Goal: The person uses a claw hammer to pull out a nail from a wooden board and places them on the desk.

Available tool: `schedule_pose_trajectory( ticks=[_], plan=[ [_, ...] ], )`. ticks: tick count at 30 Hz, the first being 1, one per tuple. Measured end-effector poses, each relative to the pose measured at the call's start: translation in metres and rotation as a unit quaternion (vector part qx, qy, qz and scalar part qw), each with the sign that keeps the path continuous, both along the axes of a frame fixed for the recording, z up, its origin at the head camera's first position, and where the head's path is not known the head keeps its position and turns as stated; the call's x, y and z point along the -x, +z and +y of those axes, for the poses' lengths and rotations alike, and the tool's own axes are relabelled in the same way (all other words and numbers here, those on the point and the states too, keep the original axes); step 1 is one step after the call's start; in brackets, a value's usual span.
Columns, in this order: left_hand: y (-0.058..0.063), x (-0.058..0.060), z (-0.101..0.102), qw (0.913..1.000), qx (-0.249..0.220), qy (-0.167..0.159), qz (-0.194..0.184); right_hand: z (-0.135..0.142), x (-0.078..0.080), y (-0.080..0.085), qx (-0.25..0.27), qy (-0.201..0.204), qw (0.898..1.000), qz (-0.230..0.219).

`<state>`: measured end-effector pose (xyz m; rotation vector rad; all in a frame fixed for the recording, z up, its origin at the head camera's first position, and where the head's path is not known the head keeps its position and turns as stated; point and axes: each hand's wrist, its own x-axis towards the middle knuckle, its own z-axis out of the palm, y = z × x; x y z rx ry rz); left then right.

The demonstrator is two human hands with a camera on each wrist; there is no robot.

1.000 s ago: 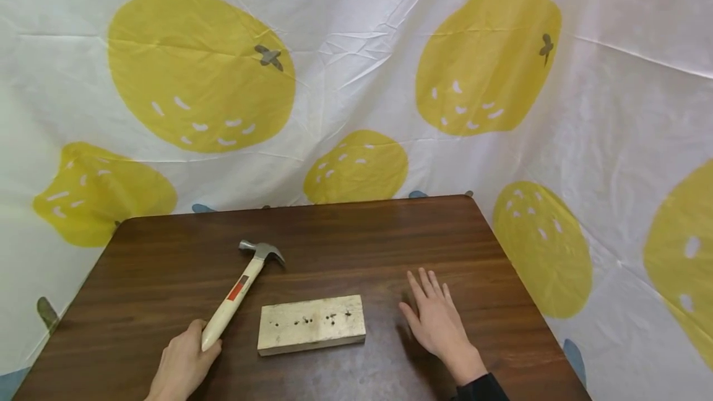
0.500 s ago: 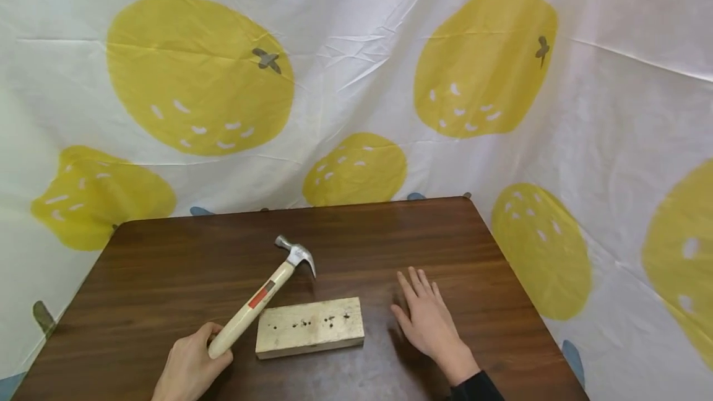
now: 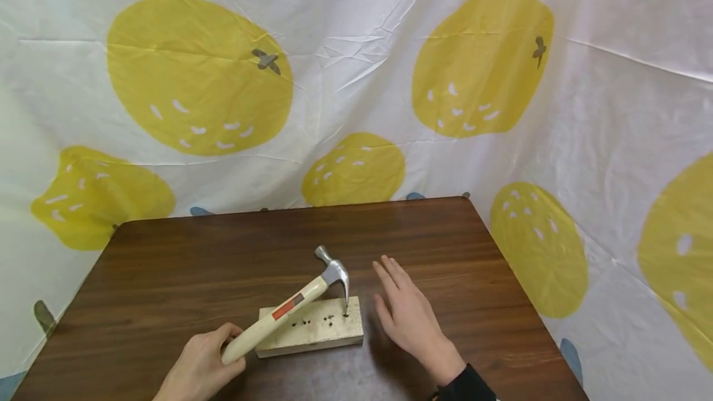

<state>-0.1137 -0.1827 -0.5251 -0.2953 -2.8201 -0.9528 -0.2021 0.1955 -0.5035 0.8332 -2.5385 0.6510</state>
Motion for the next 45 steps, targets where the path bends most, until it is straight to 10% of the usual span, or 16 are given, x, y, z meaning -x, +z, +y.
schedule_pose_trajectory(
  ticks=[15, 45],
  plan=[
    [0.000, -0.002, 0.012, 0.9956, -0.008, -0.081, 0.047, -0.027, -0.004, -0.001, -0.062, 0.114, 0.989, 0.067],
    [0.003, -0.004, 0.031, 0.9861, 0.024, -0.110, 0.123, -0.051, -0.020, -0.015, -0.150, 0.060, 0.979, 0.125]
  ],
)
